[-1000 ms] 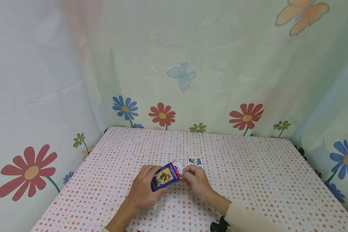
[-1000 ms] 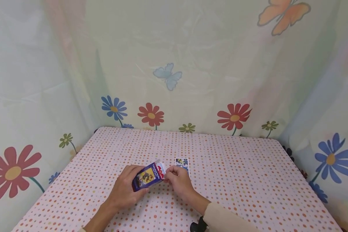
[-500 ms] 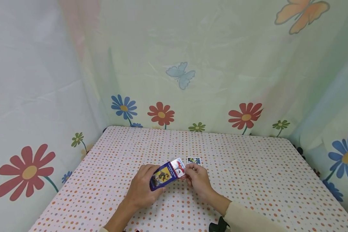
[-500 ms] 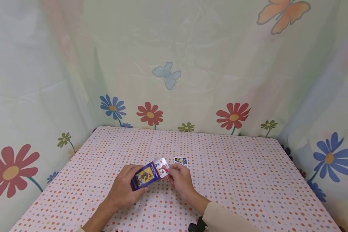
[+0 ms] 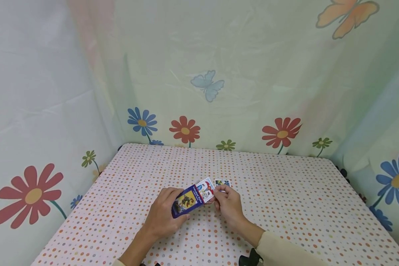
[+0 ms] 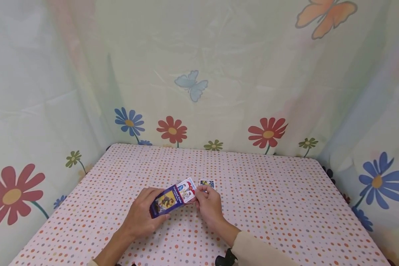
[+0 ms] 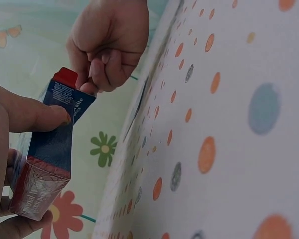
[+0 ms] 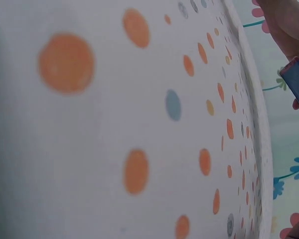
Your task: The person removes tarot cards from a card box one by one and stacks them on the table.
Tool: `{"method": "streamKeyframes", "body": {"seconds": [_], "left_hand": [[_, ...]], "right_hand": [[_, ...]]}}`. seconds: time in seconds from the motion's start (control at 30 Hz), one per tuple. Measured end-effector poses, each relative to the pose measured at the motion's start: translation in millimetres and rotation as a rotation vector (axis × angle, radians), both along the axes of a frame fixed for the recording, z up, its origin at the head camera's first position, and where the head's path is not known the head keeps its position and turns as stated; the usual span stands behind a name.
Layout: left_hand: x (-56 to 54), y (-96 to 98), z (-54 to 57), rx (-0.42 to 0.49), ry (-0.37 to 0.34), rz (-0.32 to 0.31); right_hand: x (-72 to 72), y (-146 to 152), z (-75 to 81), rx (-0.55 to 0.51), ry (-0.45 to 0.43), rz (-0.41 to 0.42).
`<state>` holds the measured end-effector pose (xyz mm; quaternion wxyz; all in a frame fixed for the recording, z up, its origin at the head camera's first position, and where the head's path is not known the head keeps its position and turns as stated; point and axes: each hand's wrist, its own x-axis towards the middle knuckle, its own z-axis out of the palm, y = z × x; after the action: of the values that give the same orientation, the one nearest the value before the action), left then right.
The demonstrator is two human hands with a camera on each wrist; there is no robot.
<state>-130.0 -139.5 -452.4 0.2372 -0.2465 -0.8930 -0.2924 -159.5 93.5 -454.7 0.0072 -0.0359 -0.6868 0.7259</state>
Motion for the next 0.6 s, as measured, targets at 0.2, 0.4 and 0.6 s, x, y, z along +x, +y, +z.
{"method": "streamKeyframes", "body": {"seconds": [0.2, 0.4, 0.6], "left_hand": [[0.3, 0.5, 0.2, 0.001, 0.000, 0.001], [1.1, 1.1, -0.9, -0.002, -0.008, 0.004], [1.2, 1.1, -0.3, -0.003, -0.011, -0.004]], "right_hand": [[-1.2, -0.1, -1.7, 0.019, 0.003, -0.025], [-3.4, 1.6, -3.6, 0.069, 0.019, -0.071], [-5.2, 3.8, -3.0, 0.012, 0.005, -0.061]]}}
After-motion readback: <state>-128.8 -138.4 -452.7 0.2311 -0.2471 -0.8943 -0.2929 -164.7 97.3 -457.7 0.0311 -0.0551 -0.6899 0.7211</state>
